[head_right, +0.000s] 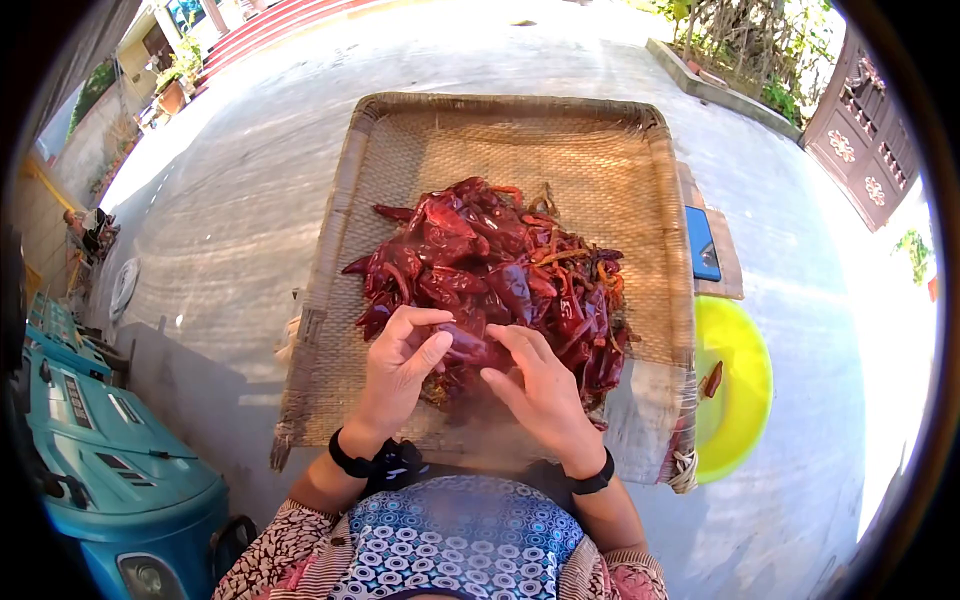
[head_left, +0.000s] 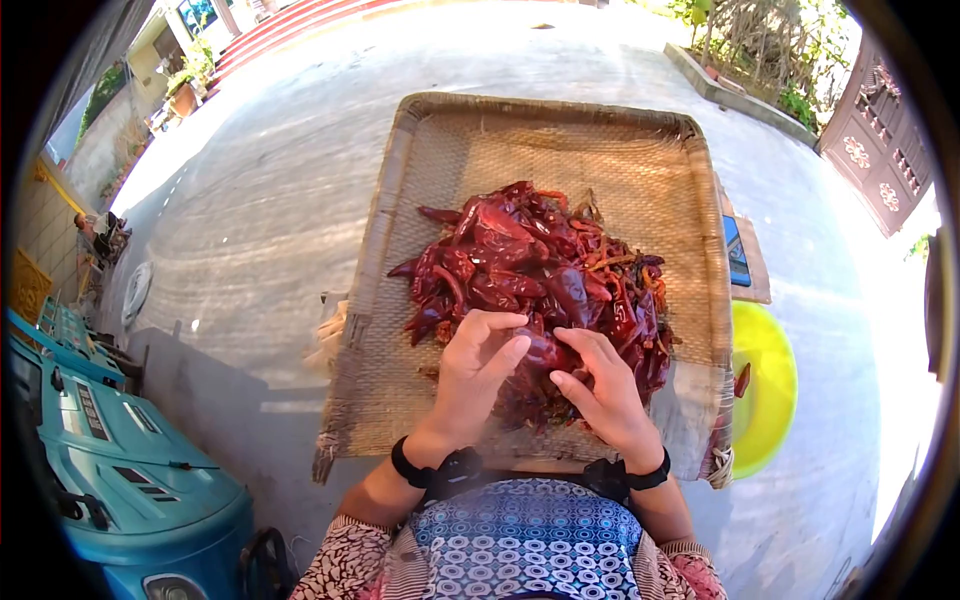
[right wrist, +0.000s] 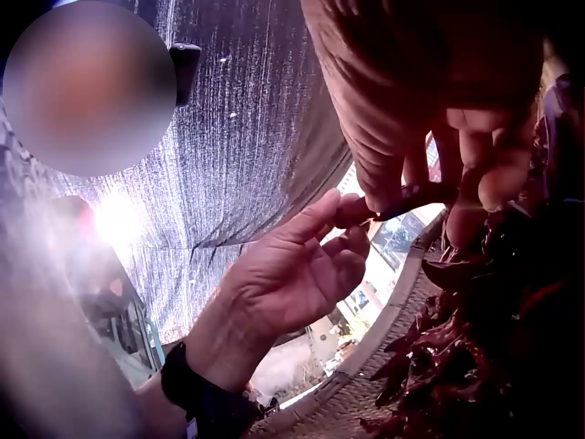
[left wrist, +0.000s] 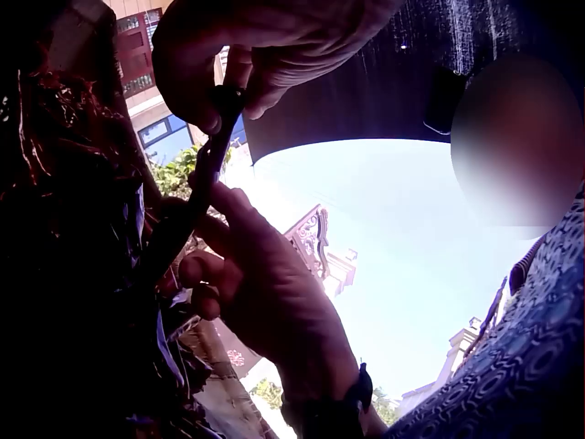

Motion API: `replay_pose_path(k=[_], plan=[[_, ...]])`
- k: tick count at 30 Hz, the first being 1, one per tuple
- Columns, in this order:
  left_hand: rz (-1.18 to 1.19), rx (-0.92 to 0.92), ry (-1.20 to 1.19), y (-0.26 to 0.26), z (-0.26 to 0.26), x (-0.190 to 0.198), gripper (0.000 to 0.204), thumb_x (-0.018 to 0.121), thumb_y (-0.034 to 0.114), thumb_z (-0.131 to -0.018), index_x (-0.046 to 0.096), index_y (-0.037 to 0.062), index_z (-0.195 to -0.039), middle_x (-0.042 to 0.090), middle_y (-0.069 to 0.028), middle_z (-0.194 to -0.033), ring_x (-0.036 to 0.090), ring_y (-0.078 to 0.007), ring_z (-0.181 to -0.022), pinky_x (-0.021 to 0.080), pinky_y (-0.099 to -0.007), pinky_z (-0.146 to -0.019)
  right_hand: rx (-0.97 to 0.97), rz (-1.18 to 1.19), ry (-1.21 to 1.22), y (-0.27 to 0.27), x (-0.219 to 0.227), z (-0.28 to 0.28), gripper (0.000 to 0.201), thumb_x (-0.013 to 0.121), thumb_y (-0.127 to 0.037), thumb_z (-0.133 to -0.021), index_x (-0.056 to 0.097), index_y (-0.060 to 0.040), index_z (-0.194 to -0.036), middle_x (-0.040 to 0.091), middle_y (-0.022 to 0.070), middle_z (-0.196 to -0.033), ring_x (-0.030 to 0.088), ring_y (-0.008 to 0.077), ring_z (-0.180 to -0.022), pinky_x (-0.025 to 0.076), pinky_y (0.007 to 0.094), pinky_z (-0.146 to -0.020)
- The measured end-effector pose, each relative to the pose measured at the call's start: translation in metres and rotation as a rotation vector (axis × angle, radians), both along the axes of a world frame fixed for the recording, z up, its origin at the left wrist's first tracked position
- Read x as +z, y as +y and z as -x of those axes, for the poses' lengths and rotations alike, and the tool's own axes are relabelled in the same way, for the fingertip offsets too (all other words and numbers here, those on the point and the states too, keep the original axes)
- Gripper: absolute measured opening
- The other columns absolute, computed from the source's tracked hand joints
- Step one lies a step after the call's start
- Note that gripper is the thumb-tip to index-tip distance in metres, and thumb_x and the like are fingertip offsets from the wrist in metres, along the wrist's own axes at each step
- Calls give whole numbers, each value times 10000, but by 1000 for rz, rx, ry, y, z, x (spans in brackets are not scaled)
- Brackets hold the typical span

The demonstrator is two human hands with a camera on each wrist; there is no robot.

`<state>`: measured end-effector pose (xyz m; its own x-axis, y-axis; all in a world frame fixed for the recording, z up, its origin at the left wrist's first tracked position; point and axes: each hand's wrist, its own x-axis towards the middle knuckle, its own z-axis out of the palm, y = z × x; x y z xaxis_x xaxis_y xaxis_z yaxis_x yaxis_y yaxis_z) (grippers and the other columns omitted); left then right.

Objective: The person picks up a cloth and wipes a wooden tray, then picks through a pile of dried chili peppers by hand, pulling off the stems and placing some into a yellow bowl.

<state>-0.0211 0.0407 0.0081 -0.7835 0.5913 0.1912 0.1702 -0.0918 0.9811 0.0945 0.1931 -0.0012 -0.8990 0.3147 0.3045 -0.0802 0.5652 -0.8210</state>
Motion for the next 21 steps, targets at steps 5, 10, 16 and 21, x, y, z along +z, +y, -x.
replay_pose_path(k=[5, 10, 16, 21], plan=[[-135, -157, -515, -8, 6, -13, 196, 563, 149, -978, 604, 60, -1148, 628, -25, -1001, 593, -95, -850, 490, -239, -734, 17, -37, 17, -7, -10, 4, 401, 690, -7, -797, 608, -10, -1189, 642, 144, -1059, 638, 270, -933, 504, 301, -808], [-206, -243, -679, -1, 10, -6, 219, 571, 136, -966, 599, 74, -1175, 614, -47, -1092, 598, -100, -866, 492, -247, -750, 31, 74, 53, -5, -12, 3, 359, 693, -10, -812, 607, 15, -1161, 646, 117, -1039, 638, 206, -881, 507, 290, -776], [226, -182, 200, 14, 6, -9, 334, 670, 17, -861, 580, 41, -1182, 543, -48, -1080, 560, -81, -791, 471, -210, -683, -196, 944, 194, 32, -13, -28, 298, 585, -188, -969, 553, -36, -1224, 663, 64, -1014, 578, 91, -614, 444, 216, -517], [334, -191, 468, 24, -8, -21, 394, 680, -35, -802, 585, 50, -1175, 515, -106, -1170, 608, -181, -748, 518, -283, -679, -127, 1494, 812, 116, -62, -86, 347, 516, -250, -1003, 527, -27, -1269, 665, 95, -1090, 579, 110, -706, 460, 233, -561]])
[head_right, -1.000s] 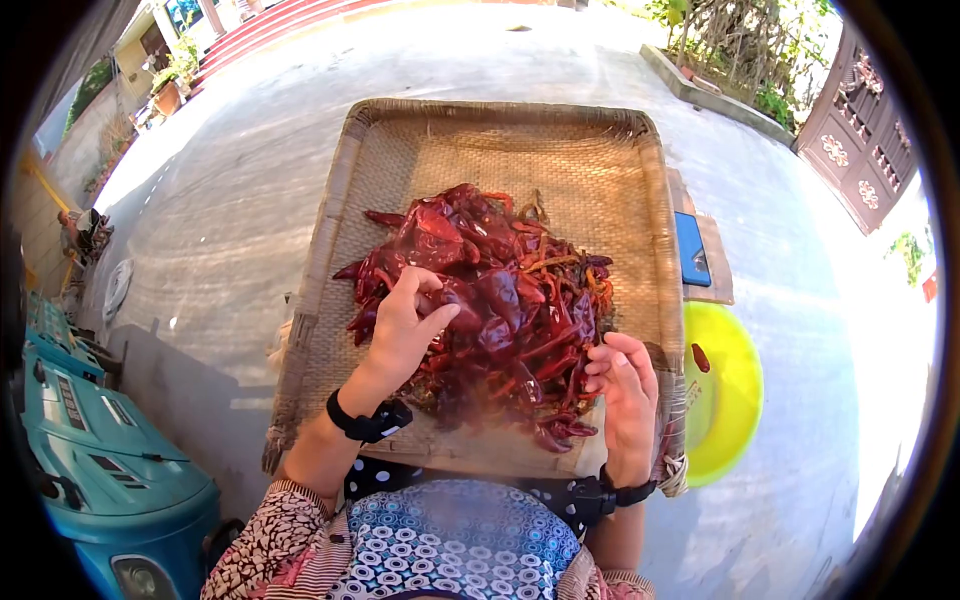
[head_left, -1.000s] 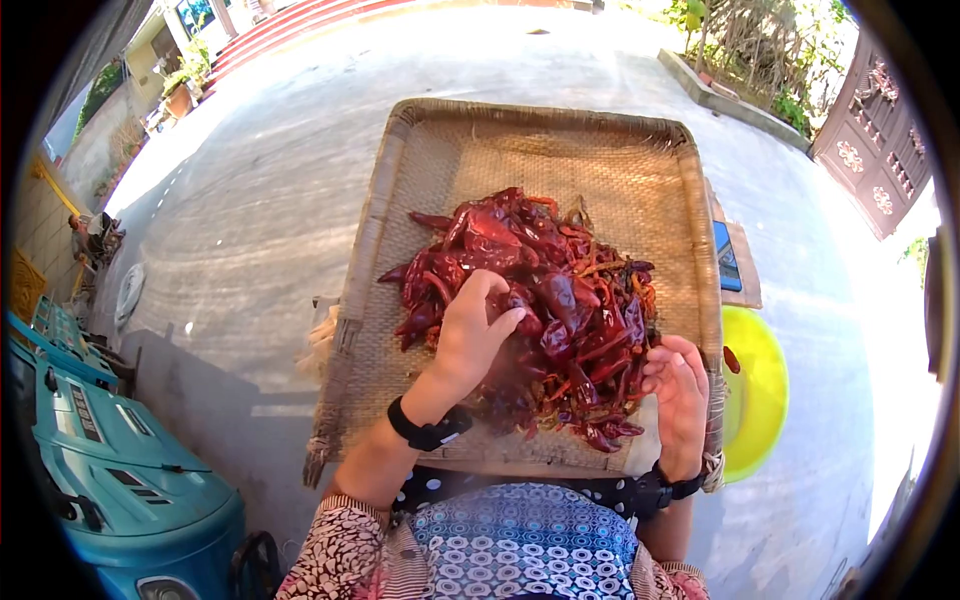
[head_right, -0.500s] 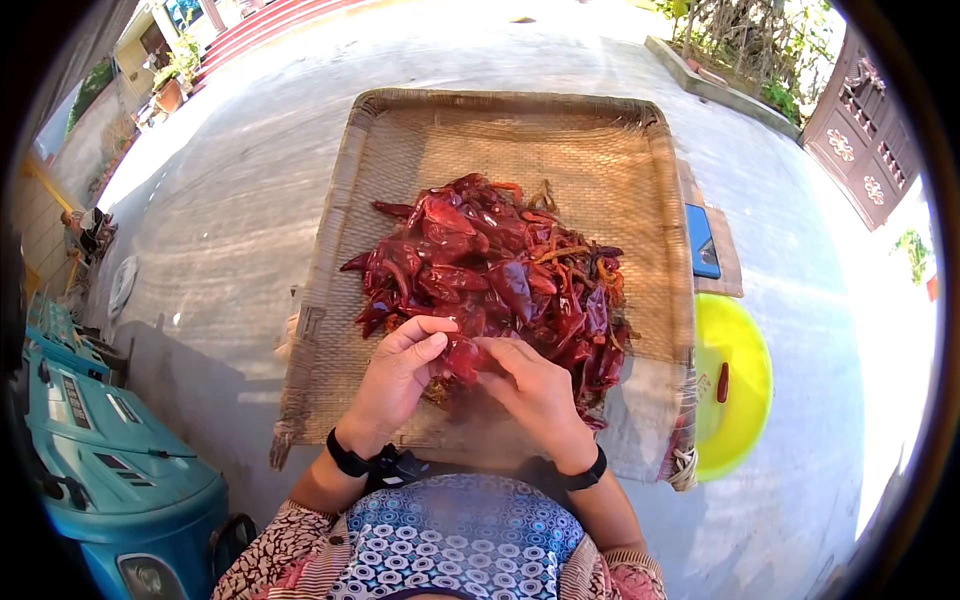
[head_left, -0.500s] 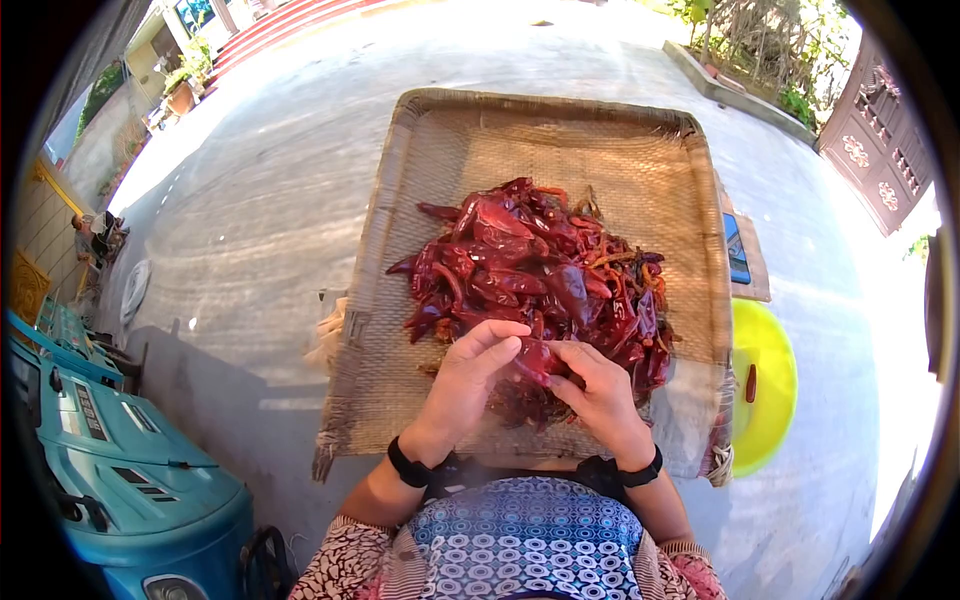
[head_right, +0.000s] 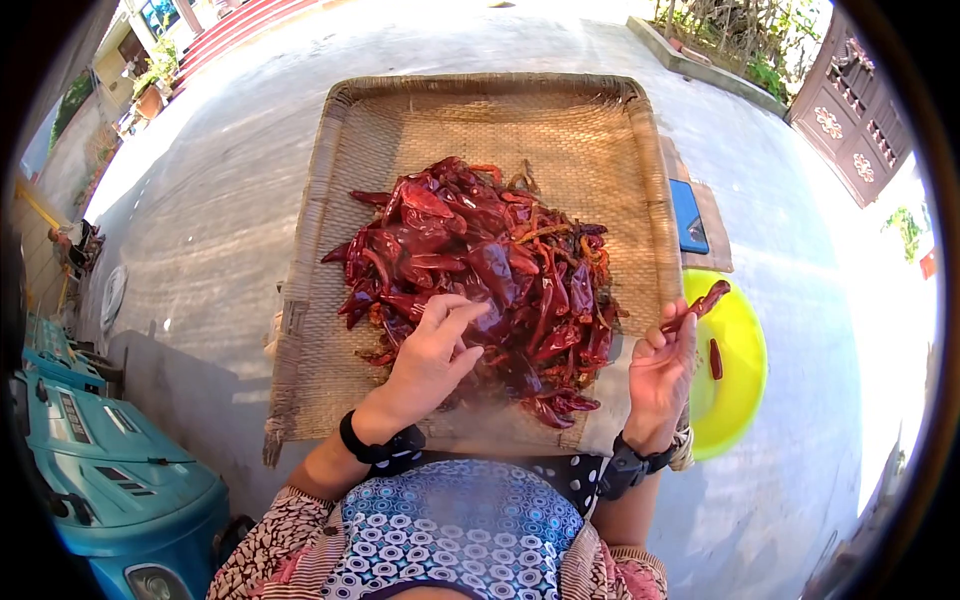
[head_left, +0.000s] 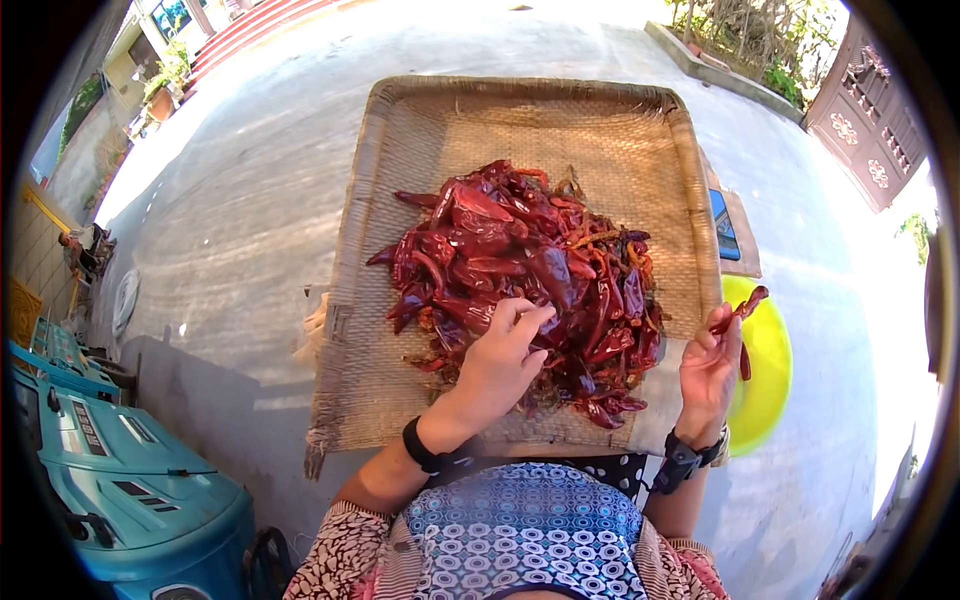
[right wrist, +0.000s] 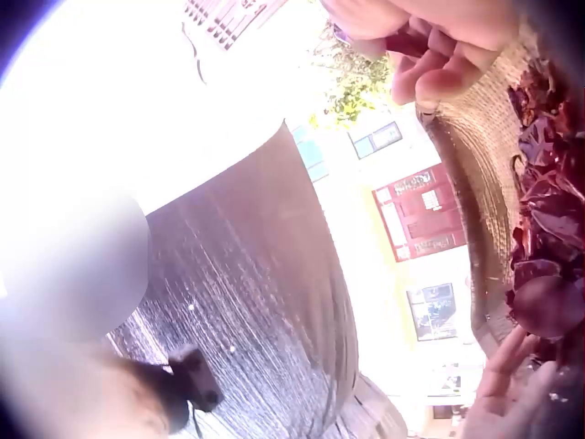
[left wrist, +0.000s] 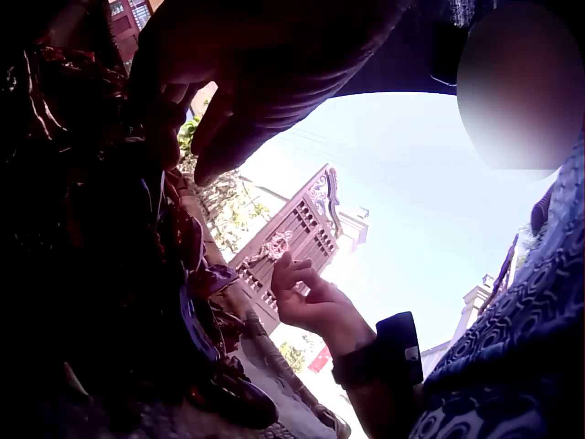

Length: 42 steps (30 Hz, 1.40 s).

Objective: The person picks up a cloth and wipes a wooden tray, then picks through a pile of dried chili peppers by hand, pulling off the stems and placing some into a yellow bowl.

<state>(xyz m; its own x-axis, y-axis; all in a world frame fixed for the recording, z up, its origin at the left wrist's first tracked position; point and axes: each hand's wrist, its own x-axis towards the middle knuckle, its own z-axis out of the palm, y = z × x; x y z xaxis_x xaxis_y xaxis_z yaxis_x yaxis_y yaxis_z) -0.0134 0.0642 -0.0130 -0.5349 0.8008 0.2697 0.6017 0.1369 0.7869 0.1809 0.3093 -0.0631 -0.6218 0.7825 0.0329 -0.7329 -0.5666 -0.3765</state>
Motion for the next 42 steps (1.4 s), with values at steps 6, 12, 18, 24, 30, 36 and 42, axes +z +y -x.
replay_pose_path(k=[6, 12, 18, 24, 30, 36, 42], plan=[[49, 117, 334, 10, 9, -19, 439, 692, 39, -787, 568, 98, -1204, 520, -125, -1195, 642, -316, -839, 542, -384, -725, 24, 153, 73, 10, 6, -24, 397, 462, -286, -1017, 513, -26, -1312, 652, 122, -1197, 557, 115, -772, 481, 264, -624], [118, 162, 269, 14, 11, -17, 420, 675, 90, -818, 556, 127, -1220, 548, -105, -1096, 637, -315, -847, 536, -404, -699, 191, -548, -537, -59, 37, 24, 303, 553, -188, -980, 547, -31, -1239, 672, 62, -1038, 584, 96, -704, 468, 220, -593], [-29, 174, -36, 3, 12, -18, 258, 660, 52, -857, 617, 67, -1111, 555, -72, -961, 595, -203, -787, 498, -313, -695, 237, -1136, -868, -104, 46, 61, 358, 647, -60, -876, 570, -16, -1223, 628, 88, -1093, 584, 116, -745, 488, 250, -673], [-161, 94, -667, -13, 7, 7, 144, 620, 135, -941, 625, 67, -1068, 578, 26, -844, 536, -53, -680, 435, -196, -610, 193, -1164, -904, -112, 36, 71, 310, 660, -61, -866, 614, -35, -1172, 634, 90, -1055, 614, 177, -770, 493, 290, -689], [-202, -17, -1182, -23, 16, -1, 169, 613, 197, -953, 615, 72, -1068, 628, 19, -835, 533, -46, -620, 416, -183, -541, 320, -1272, -898, -113, 37, 70, 208, 671, -88, -868, 654, -15, -1062, 643, 99, -945, 629, 202, -788, 493, 289, -698], [-232, -319, -1501, -21, 20, -9, 179, 591, 172, -960, 606, 61, -1100, 652, -10, -882, 559, -64, -628, 449, -191, -558, 403, -1206, -732, -117, 37, 65, 125, 649, -56, -903, 636, 30, -992, 574, 33, -827, 587, 79, -685, 468, 232, -588], [-246, -96, -1175, -15, 5, -1, 294, 593, 166, -956, 548, 44, -1220, 627, -24, -1056, 585, -81, -797, 476, -217, -698, 356, -723, -812, -80, 41, 33, 187, 628, -131, -937, 650, 7, -1062, 670, 57, -904, 619, 93, -692, 480, 222, -566]])
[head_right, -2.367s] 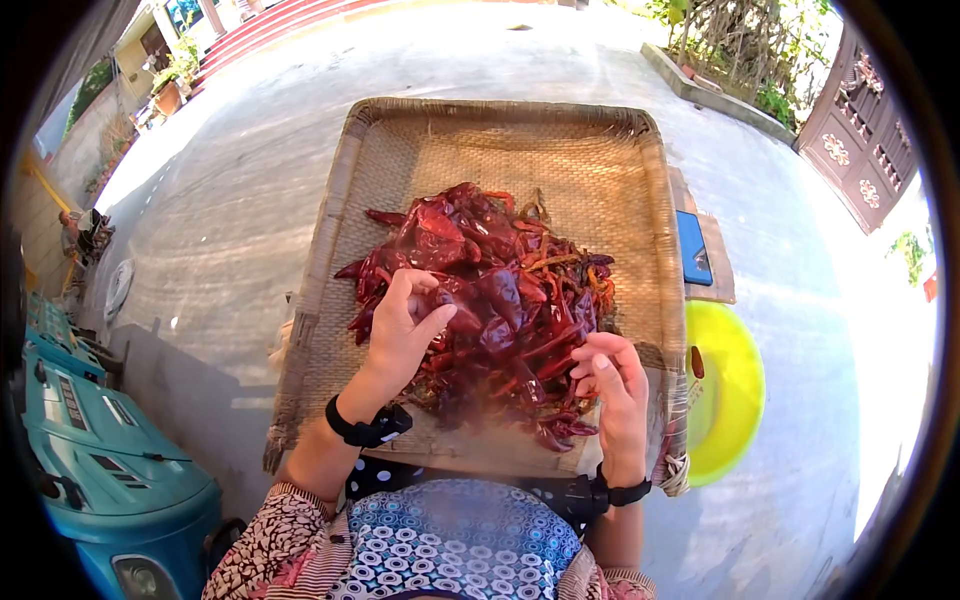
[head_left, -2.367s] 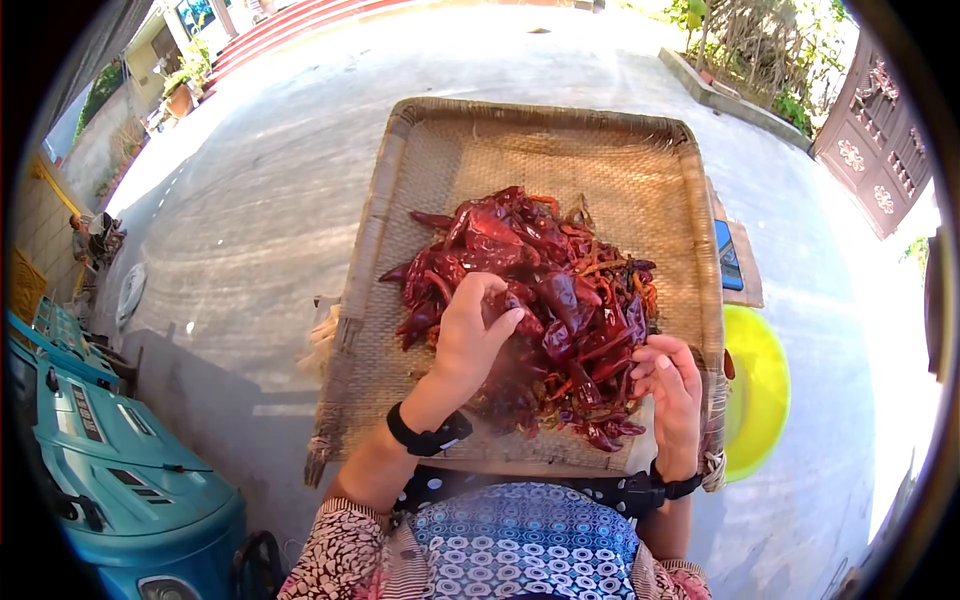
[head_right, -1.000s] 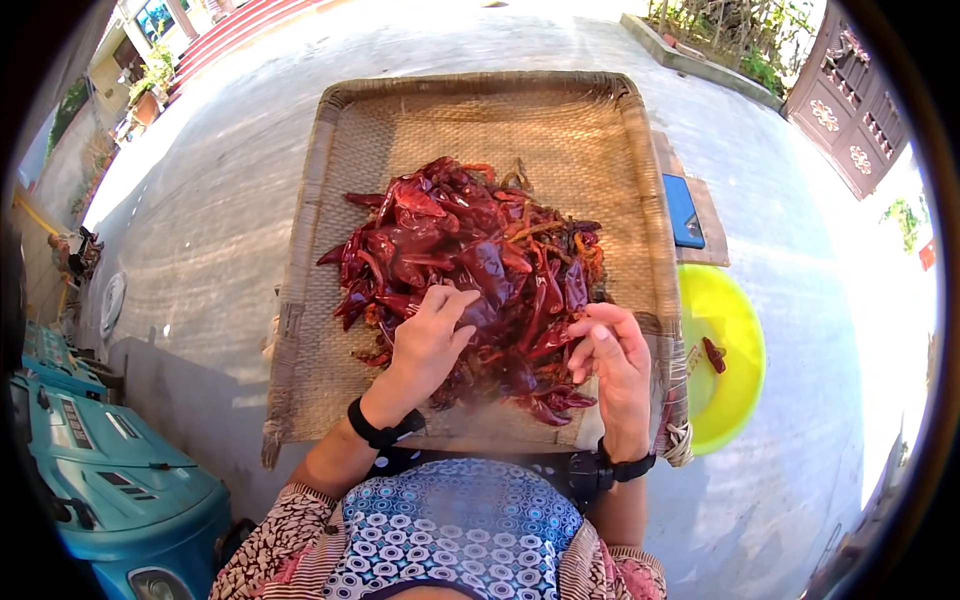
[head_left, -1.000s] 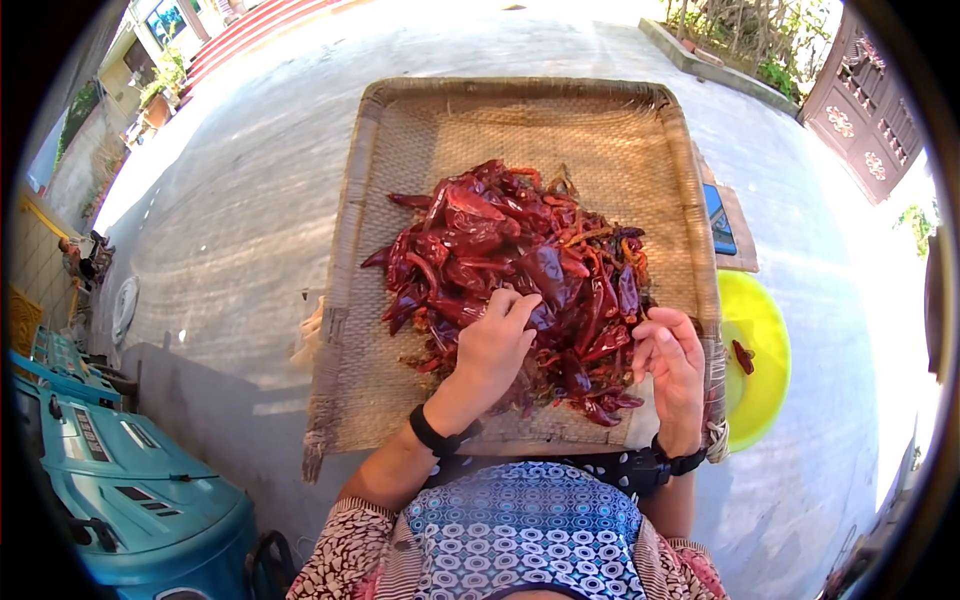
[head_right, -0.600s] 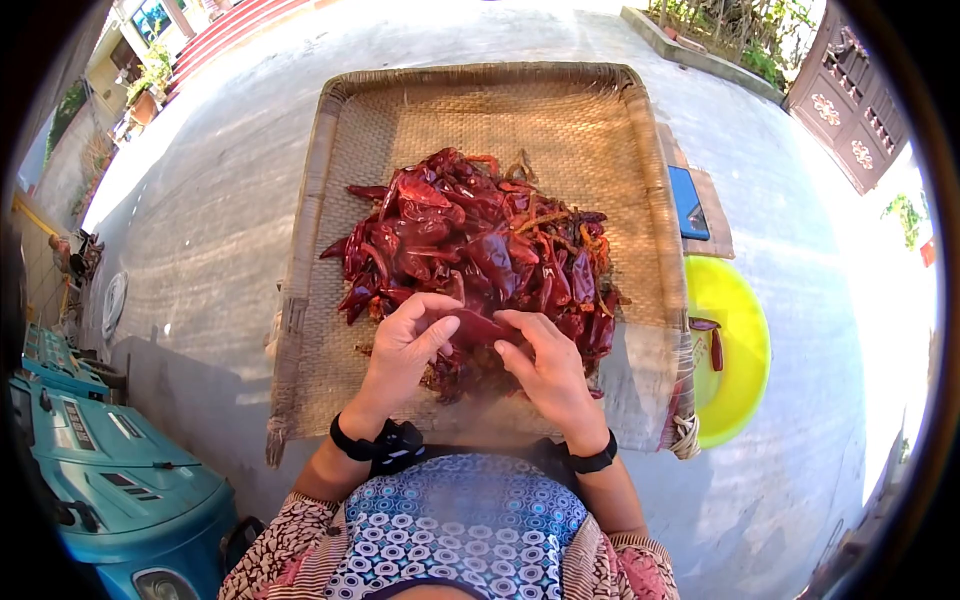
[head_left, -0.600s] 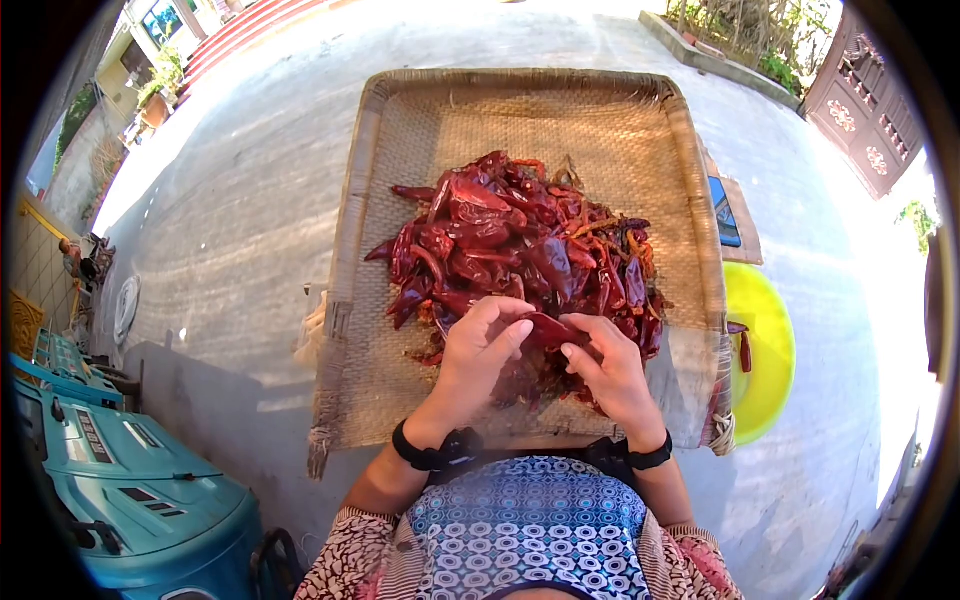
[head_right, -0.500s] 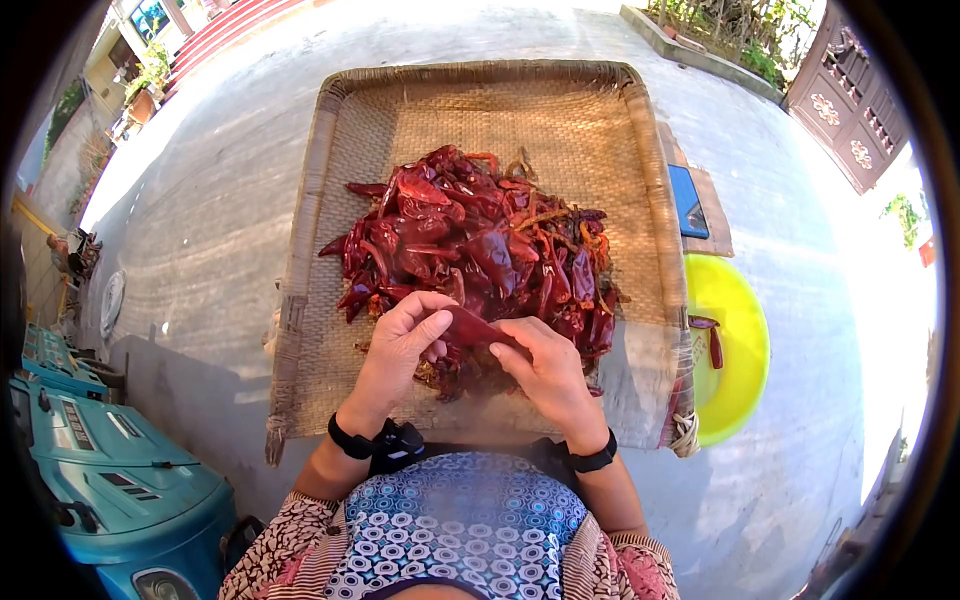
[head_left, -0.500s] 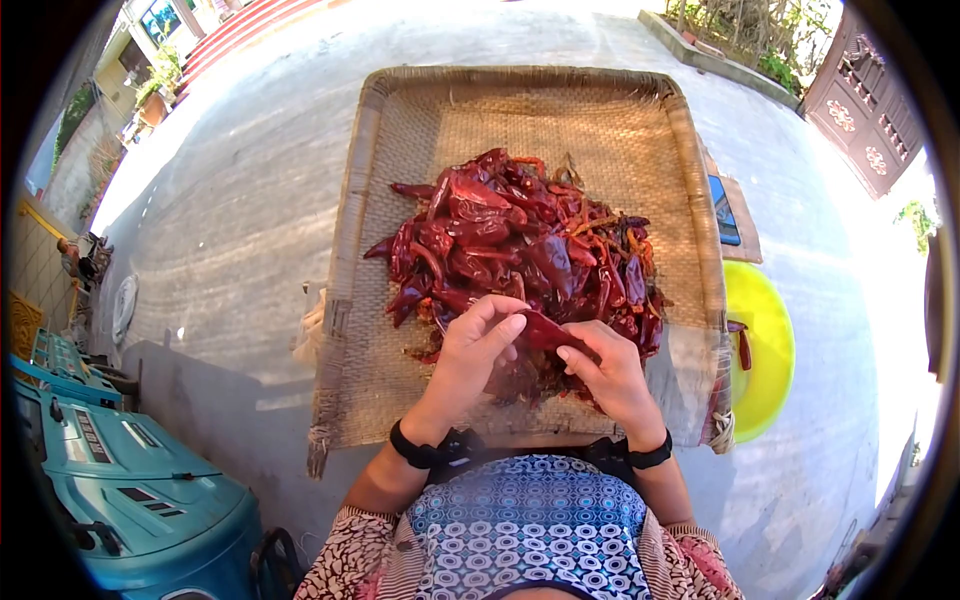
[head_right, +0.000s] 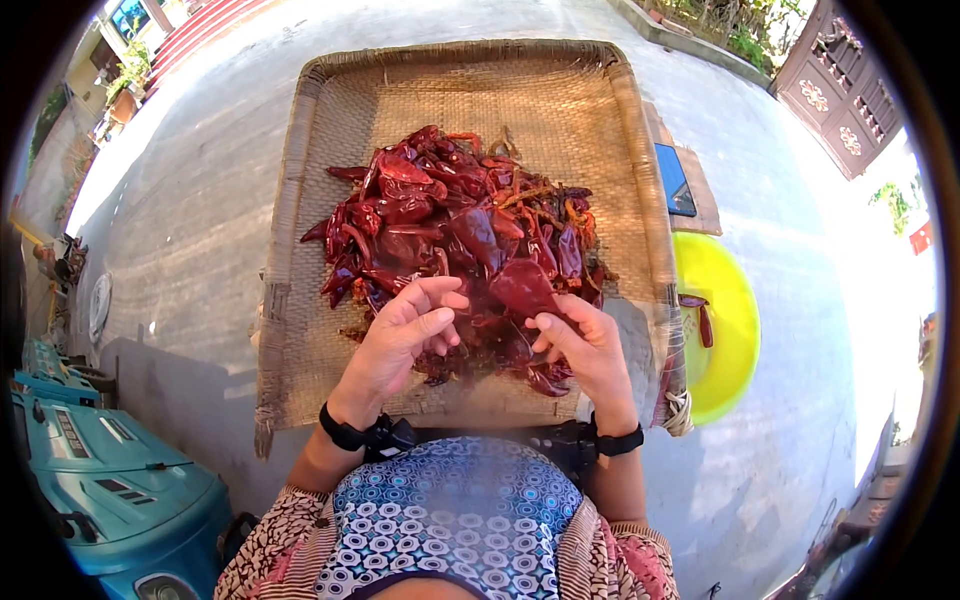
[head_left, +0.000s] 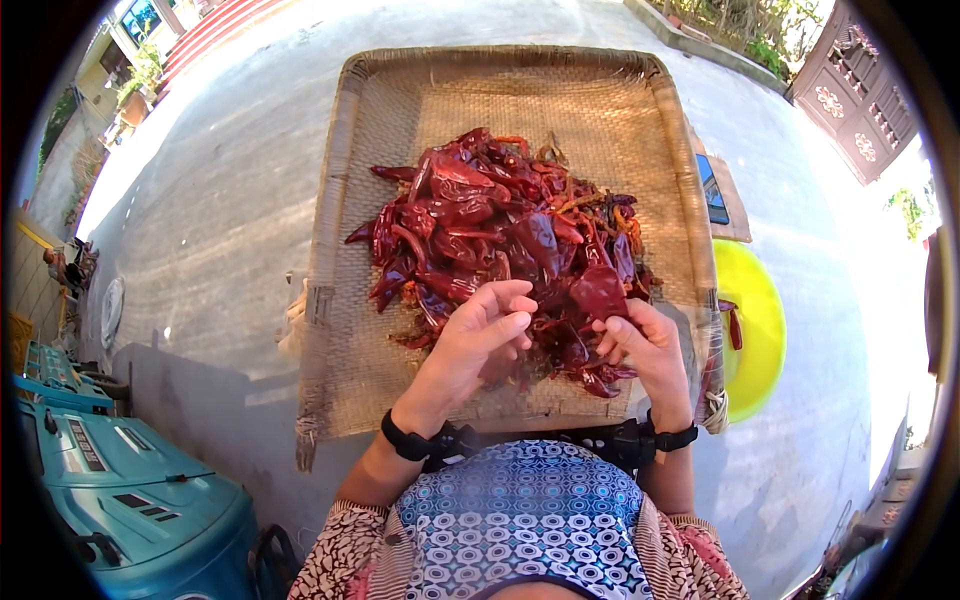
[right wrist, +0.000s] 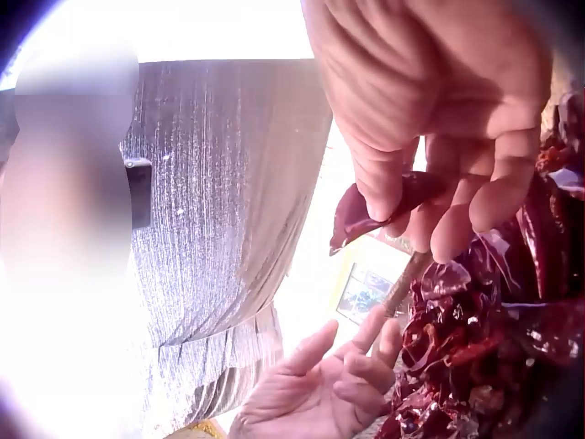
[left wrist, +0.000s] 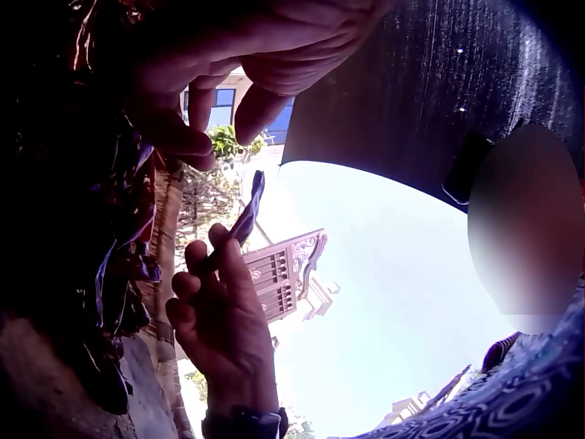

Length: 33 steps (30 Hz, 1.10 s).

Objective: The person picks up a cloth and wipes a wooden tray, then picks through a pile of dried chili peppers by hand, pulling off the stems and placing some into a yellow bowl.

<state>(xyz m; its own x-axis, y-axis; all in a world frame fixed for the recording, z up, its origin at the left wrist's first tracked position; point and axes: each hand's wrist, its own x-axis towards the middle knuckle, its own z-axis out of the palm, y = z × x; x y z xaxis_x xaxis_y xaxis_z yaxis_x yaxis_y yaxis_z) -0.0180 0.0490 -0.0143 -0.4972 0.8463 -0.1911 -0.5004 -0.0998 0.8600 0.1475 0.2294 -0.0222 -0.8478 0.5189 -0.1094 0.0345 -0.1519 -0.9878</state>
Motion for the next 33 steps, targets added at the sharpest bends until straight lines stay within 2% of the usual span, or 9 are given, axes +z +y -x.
replay_pose_path(k=[6, 9, 15, 18, 21, 24, 28, 32, 33], plan=[[214, -216, 217, 5, -7, -10, 275, 604, 121, -941, 546, 29, -1193, 587, -23, -1005, 569, -84, -809, 498, -228, -665, -517, 543, 601, 59, -24, -39, 312, 574, -241, -977, 572, -46, -1220, 673, 57, -1010, 593, 121, -716, 465, 239, -571], [298, -254, 464, 10, -17, -10, 285, 578, 51, -932, 542, 13, -1213, 569, -47, -1028, 568, -94, -792, 527, -242, -618, -529, 882, 639, 68, -23, -48, 325, 540, -248, -993, 551, -57, -1256, 675, 41, -1040, 582, 115, -734, 465, 239, -587], [101, -58, 1166, 26, -28, -36, 397, 629, 26, -862, 540, 33, -1249, 542, -76, -1089, 609, -188, -738, 529, -287, -616, -310, 327, 243, 31, -26, -31, 289, 553, -197, -983, 559, -37, -1224, 677, 71, -1003, 604, 105, -742, 481, 226, -590], [230, -7, 1422, 32, -32, -46, 428, 668, 24, -806, 551, 49, -1218, 537, -98, -1077, 621, -282, -724, 532, -358, -634, -141, 177, 89, 15, -13, -18, 239, 581, -133, -962, 570, -32, -1178, 669, 78, -972, 610, 94, -729, 472, 205, -580], [304, -29, 1403, 34, -31, -44, 389, 689, 33, -780, 573, 52, -1151, 541, -119, -1060, 612, -335, -725, 527, -409, -658, 9, 63, -37, 2, 1, -10, 245, 603, -114, -942, 571, -18, -1165, 661, 65, -979, 607, 87, -748, 477, 199, -606], [258, -19, 1337, 31, -30, -37, 319, 699, 43, -790, 592, 50, -1091, 550, -99, -1044, 618, -278, -700, 522, -357, -636, 45, -90, -98, -7, -2, -3, 259, 633, -101, -913, 590, -8, -1151, 660, 62, -999, 608, 92, -762, 488, 213, -641], [237, -73, 1014, 28, -25, -17, 294, 692, 110, -819, 587, 81, -1093, 574, -95, -1033, 630, -271, -737, 520, -350, -669, 104, -683, -124, -13, -3, 6, 291, 683, -48, -842, 614, -8, -1121, 646, 70, -972, 596, 103, -779, 495, 248, -689], [287, -9, 884, 25, -28, -4, 289, 684, 164, -861, 582, 57, -1109, 608, -105, -949, 629, -229, -743, 507, -324, -693, 0, -387, -88, -17, -18, 10, 255, 675, -64, -861, 602, -3, -1097, 641, 56, -933, 603, 100, -785, 498, 252, -653], [335, -9, 866, 23, -30, -2, 287, 680, 174, -871, 581, 52, -1112, 617, -107, -922, 628, -220, -744, 503, -320, -696, -28, -105, -80, -20, -10, 11, 222, 656, -77, -891, 585, -11, -1092, 637, 33, -893, 603, 83, -781, 487, 230, -626]])
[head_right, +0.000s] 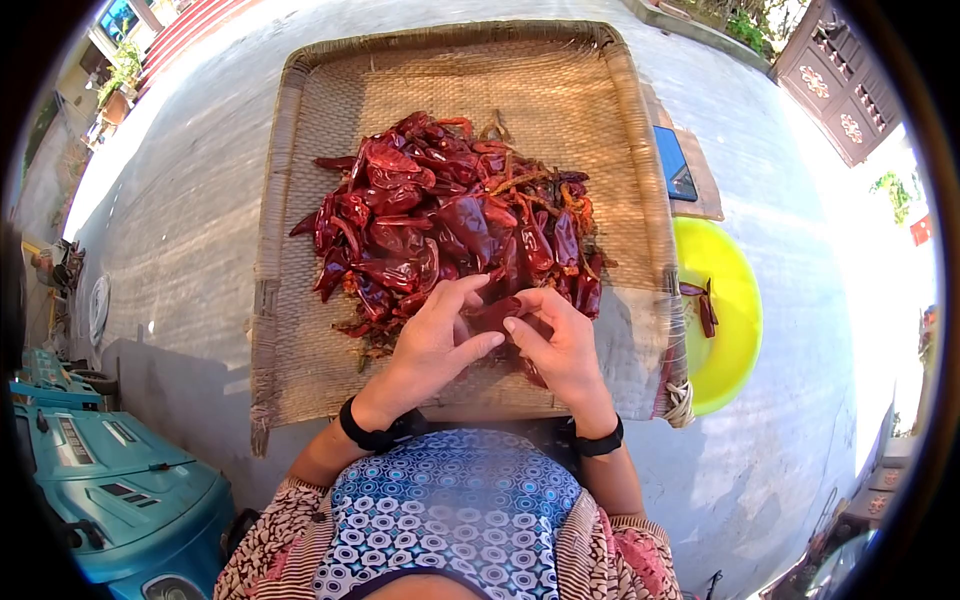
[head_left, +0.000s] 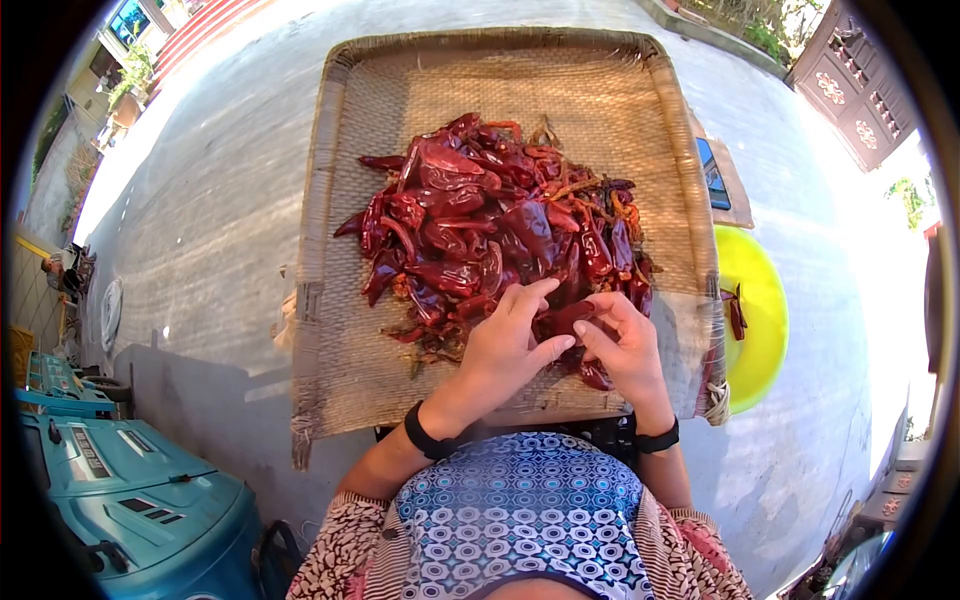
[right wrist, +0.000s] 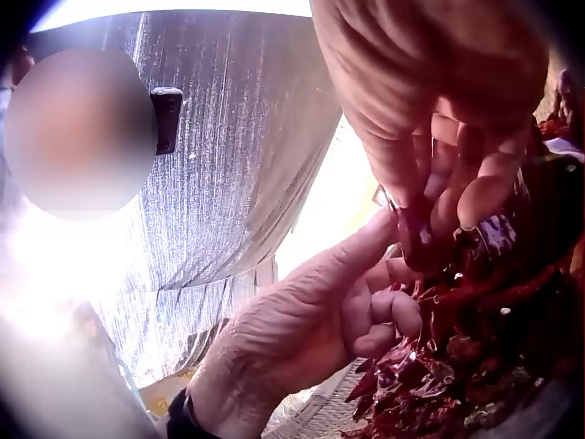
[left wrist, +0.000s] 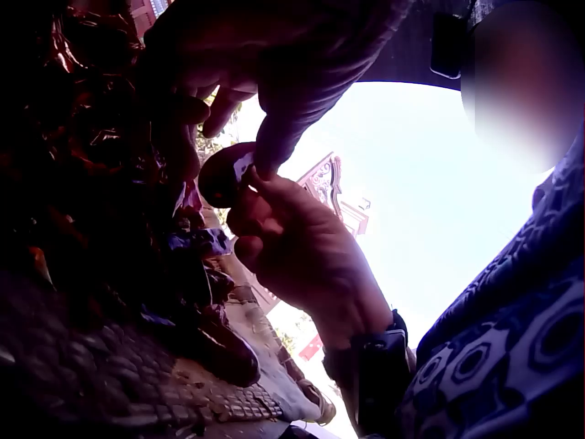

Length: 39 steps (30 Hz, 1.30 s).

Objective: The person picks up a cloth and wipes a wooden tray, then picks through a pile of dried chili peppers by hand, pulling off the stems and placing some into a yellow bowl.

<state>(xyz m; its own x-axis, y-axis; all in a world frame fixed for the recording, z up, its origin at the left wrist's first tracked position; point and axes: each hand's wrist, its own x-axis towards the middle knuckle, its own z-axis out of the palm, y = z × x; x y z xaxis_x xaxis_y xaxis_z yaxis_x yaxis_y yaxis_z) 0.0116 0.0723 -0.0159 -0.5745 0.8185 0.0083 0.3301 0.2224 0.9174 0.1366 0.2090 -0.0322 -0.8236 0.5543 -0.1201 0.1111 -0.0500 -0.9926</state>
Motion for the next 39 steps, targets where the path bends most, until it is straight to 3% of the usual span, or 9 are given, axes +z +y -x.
replay_pose_path(k=[3, 9, 12, 15, 19, 25, 26, 31, 39], plan=[[8, -118, -173, -1, 2, -13, 282, 674, 190, -883, 580, 48, -1108, 633, -111, -874, 629, -206, -730, 497, -311, -683, -5, 199, 159, 2, -4, 0, 202, 639, -79, -912, 567, -23, -1092, 627, 18, -864, 589, 68, -754, 469, 200, -611], [-49, -224, -501, -3, 7, -20, 218, 644, 174, -934, 581, 51, -1103, 555, 43, -786, 504, -34, -652, 420, -202, -565, 43, 206, 103, 5, -1, -6, 179, 648, -104, -919, 570, -24, -1059, 624, 11, -850, 577, 61, -700, 464, 201, -608], [-87, -289, -719, -3, 8, -24, 196, 647, 176, -934, 583, 67, -1085, 553, 44, -785, 500, -22, -656, 399, -191, -553, 83, 244, 116, 8, -3, -10, 164, 648, -108, -921, 576, -28, -1045, 628, 9, -839, 569, 57, -677, 459, 201, -606], [-77, -265, -629, 1, 1, -20, 248, 649, 160, -927, 577, 49, -1137, 557, 33, -790, 517, -33, -668, 424, -203, -574, 29, 246, 127, 12, 1, -17, 151, 642, -107, -924, 578, -32, -1038, 636, 15, -842, 567, 60, -666, 457, 206, -601], [-9, -343, -202, 4, -4, -26, 358, 667, 125, -886, 561, 52, -1220, 582, -27, -816, 574, -111, -701, 479, -261, -633, -235, 271, 228, 36, -3, -36, 156, 628, -128, -930, 589, -46, -1058, 659, 45, -870, 582, 98, -645, 476, 235, -590], [59, -475, 329, 11, -11, -50, 389, 639, 110, -846, 591, 164, -1228, 572, -106, -942, 620, -263, -836, 509, -358, -700, -687, 755, 770, 75, -17, -74, 197, 584, -169, -962, 599, -43, -1113, 677, 54, -913, 596, 119, -691, 510, 249, -607], [85, -508, 340, 13, -12, -51, 390, 634, 110, -844, 593, 174, -1226, 561, -110, -948, 616, -275, -846, 508, -370, -701, -693, 929, 840, 89, -32, -85, 230, 557, -198, -979, 593, -44, -1146, 678, 54, -932, 591, 121, -704, 519, 251, -621], [194, -626, 441, 21, -16, -58, 387, 650, 111, -817, 600, 172, -1195, 518, -115, -945, 605, -313, -848, 497, -421, -702, -533, 748, 610, 74, -38, -79, 238, 533, -215, -987, 583, -67, -1166, 654, 19, -949, 580, 115, -744, 499, 253, -628], [22, -417, 395, 15, -17, -52, 296, 681, 113, -815, 615, 109, -1104, 541, -108, -956, 625, -310, -832, 503, -379, -660, -195, 368, 308, 40, -13, -34, 198, 549, -174, -980, 570, -62, -1142, 638, 41, -940, 590, 105, -713, 470, 232, -607]])
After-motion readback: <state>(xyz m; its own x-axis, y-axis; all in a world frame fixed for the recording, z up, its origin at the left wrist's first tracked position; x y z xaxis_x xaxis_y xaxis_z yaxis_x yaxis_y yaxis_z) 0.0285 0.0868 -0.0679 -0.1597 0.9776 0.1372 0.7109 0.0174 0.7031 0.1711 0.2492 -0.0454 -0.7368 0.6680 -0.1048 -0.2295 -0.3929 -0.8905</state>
